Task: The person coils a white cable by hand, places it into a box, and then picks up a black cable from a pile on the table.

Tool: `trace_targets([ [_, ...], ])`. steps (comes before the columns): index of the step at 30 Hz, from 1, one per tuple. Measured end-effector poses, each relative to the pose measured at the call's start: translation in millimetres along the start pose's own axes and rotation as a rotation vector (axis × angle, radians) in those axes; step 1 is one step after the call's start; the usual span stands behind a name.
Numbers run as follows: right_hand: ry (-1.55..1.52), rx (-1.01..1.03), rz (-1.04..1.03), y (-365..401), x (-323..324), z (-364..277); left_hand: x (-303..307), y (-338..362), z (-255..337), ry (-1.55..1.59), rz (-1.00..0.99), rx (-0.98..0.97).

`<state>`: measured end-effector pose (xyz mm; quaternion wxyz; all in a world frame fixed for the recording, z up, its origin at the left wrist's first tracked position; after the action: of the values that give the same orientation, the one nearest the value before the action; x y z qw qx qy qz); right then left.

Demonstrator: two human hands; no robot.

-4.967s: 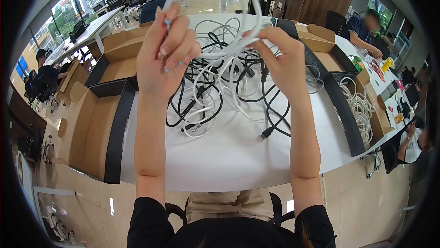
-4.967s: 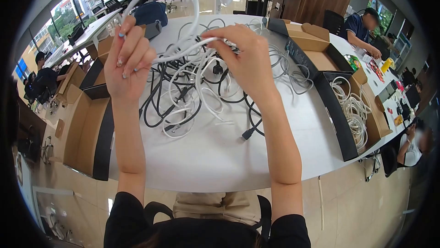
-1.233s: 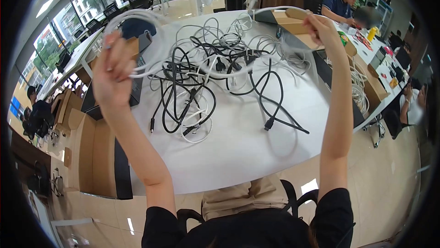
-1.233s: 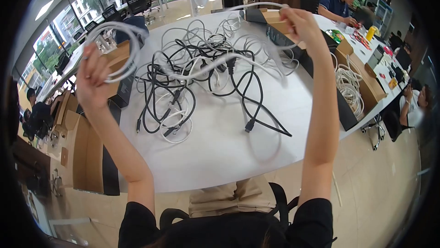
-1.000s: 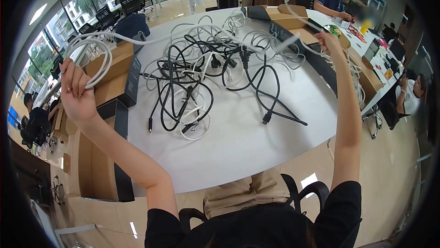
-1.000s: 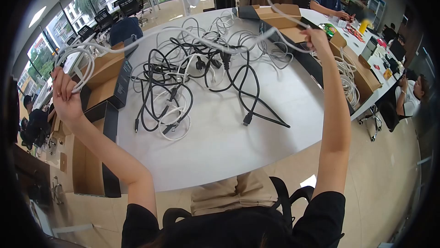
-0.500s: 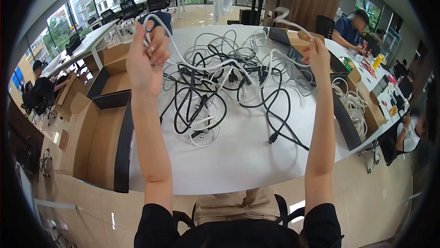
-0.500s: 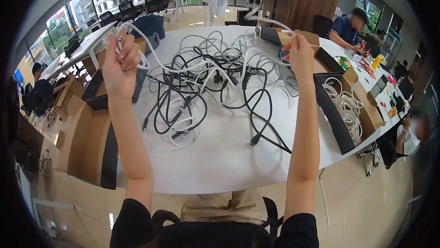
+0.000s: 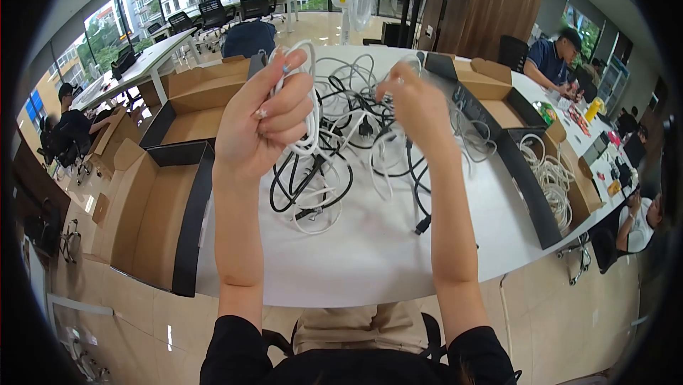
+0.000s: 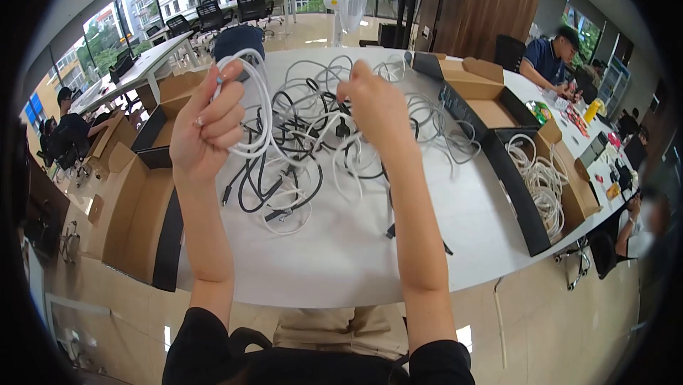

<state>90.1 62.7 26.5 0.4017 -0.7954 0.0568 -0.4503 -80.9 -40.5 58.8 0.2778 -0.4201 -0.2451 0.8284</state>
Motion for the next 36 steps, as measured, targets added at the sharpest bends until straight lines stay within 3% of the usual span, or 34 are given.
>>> trace_targets([
  [3,-0.068,0.119,-0.105,13,-16,-19,0,2,11,-0.046,-0.005,-0.062],
  [6,-0.318,0.081,-0.579,24,-45,-19,-1,3,19,-0.154,0.027,-0.167],
  [9,-0.203,0.123,-0.746,25,-59,-22,1,4,25,-0.181,0.014,-0.222],
  [13,-0.095,0.143,-0.496,43,-98,-37,7,-1,17,-0.176,-0.015,-0.229],
  [16,-0.025,0.151,-0.536,34,-104,-27,9,-4,13,-0.348,0.054,-0.290],
  [18,-0.038,0.110,-0.553,24,-87,-12,13,-4,20,-0.480,0.075,-0.365],
  [21,-0.325,0.044,-0.441,17,-51,-4,18,-5,26,-0.681,0.134,-0.469],
  [24,-0.249,0.111,-0.443,15,-18,-14,23,-10,27,-0.813,0.100,-0.519],
  [30,-0.499,0.215,-0.519,18,17,-25,18,-15,3,-1.129,0.040,-0.569],
  [36,-0.604,0.197,-0.467,19,43,-17,23,-16,-26,-1.271,-0.134,-0.288],
])
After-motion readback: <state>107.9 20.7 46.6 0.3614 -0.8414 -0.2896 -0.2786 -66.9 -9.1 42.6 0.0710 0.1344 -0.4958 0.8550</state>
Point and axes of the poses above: each hand's wrist, its own y-axis away from the middle knuckle, its own x-axis out of the back of the hand, z = x × y, the point moved 4 cm from there along -y, towards the middle knuckle, and after that the axes turned 12 degrees about -x, right-handed, at the moved point
